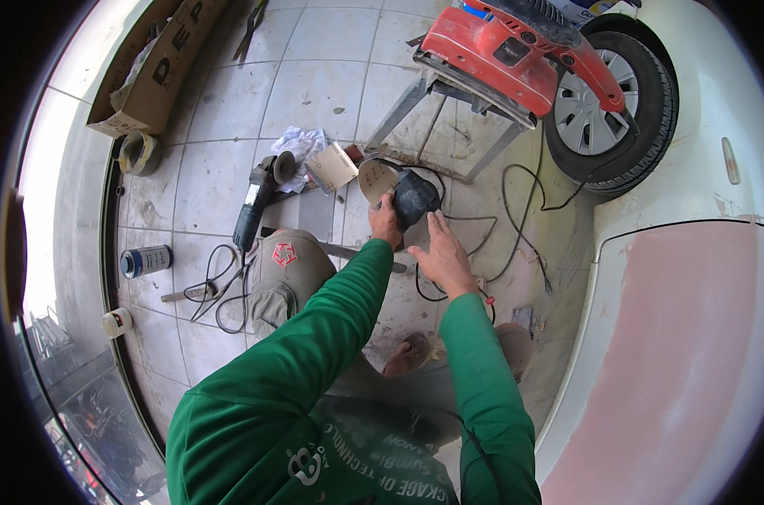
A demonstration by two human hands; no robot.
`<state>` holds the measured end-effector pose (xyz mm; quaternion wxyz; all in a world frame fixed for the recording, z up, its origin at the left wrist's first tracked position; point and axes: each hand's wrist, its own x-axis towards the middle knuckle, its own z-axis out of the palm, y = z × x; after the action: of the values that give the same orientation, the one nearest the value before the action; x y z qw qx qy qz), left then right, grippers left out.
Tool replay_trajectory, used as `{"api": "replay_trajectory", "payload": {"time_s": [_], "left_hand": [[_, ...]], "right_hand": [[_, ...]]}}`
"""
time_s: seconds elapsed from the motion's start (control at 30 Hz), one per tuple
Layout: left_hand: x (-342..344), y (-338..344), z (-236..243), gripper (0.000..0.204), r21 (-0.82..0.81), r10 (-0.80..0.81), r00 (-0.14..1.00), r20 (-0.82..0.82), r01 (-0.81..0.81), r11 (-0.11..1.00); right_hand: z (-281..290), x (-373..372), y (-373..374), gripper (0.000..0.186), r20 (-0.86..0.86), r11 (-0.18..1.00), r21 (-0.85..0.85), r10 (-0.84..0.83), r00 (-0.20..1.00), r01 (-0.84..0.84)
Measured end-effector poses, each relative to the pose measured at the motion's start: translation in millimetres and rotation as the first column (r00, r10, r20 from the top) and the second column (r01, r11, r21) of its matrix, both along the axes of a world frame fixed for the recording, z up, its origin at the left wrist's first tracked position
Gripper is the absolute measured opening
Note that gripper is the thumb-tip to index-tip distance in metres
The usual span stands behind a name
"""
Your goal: The person uses a red electric sander to smooth a pink primer patch on a white car door. They then switch to a black sander, attach a sanding pad, and continue sanding the same area.
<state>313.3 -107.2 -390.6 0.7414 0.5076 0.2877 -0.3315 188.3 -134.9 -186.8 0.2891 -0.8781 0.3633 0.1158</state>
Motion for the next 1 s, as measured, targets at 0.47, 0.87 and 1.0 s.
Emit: {"api": "replay_trajectory", "payload": {"time_s": [0.47, 0.87, 1.0], "left_hand": [[27.4, 48.9, -10.7, 0.082, -0.033, -0.317, 0.942, -0.112, 0.315, 0.948], [2.6, 81.6, 20.3, 0.053, 0.855, -0.945, 0.257, 0.202, 0.424, 0.298], [15.0, 127.6, 23.7, 0.042, 0.955, -0.984, 0.128, 0.125, 0.253, 0.154]], "right_hand": [[-62.4, 55.7, -1.7, 0.097, -0.079, 0.999, 0.033, 0.019, 0.997, -0.016], [-53.0, 52.3, -16.7, 0.091, -0.153, 0.993, -0.078, 0.078, 0.985, -0.091], [-63.2, 58.5, -18.4, 0.088, -0.141, 0.990, -0.036, 0.129, 0.981, -0.136]]}}
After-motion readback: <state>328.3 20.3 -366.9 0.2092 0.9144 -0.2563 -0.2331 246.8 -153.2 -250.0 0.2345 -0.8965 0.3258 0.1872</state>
